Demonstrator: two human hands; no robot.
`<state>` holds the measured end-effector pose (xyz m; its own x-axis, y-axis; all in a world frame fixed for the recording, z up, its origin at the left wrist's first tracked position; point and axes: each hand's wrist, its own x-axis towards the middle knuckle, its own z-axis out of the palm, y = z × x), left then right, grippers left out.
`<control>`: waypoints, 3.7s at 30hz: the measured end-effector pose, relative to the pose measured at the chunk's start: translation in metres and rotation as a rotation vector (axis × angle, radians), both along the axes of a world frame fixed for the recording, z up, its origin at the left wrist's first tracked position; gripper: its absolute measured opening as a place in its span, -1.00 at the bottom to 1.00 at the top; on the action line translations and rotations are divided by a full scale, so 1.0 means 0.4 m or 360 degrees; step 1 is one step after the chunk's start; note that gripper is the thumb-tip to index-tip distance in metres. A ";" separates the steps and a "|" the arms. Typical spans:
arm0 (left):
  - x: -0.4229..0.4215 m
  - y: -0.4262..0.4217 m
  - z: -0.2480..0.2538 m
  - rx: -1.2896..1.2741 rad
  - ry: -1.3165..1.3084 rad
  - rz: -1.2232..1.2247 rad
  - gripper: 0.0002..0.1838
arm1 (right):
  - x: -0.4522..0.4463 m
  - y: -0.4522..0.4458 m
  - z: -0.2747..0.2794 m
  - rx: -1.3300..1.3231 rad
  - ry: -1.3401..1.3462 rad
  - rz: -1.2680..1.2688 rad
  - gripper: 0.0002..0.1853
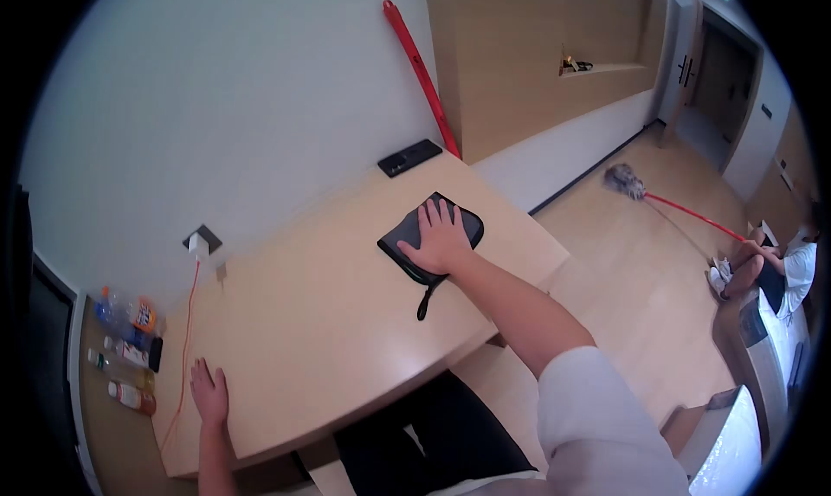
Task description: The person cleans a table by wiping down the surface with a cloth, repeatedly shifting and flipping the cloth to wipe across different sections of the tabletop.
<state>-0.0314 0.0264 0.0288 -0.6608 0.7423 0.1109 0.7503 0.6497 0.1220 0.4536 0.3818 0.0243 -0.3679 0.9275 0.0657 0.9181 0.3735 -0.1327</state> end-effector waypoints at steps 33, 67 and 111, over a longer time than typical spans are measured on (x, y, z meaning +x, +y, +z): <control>-0.040 -0.010 -0.012 0.0179 0.0111 -0.0116 -0.32 | -0.255 0.167 0.015 -0.0008 0.0017 -0.0230 0.06; -0.007 0.007 -0.023 0.0172 0.0086 -0.0013 -0.32 | -0.099 -0.225 0.012 0.0032 0.0117 0.0159 0.07; 0.011 0.028 -0.006 0.0110 0.0008 0.0144 -0.15 | -0.184 -0.116 -0.009 0.0171 0.0052 0.0229 0.11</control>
<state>-0.0269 0.0376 0.0263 -0.7242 0.6700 0.1632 0.6896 0.7052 0.1649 0.3801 0.3354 0.0209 -0.4925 0.8524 0.1756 0.8499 0.5145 -0.1139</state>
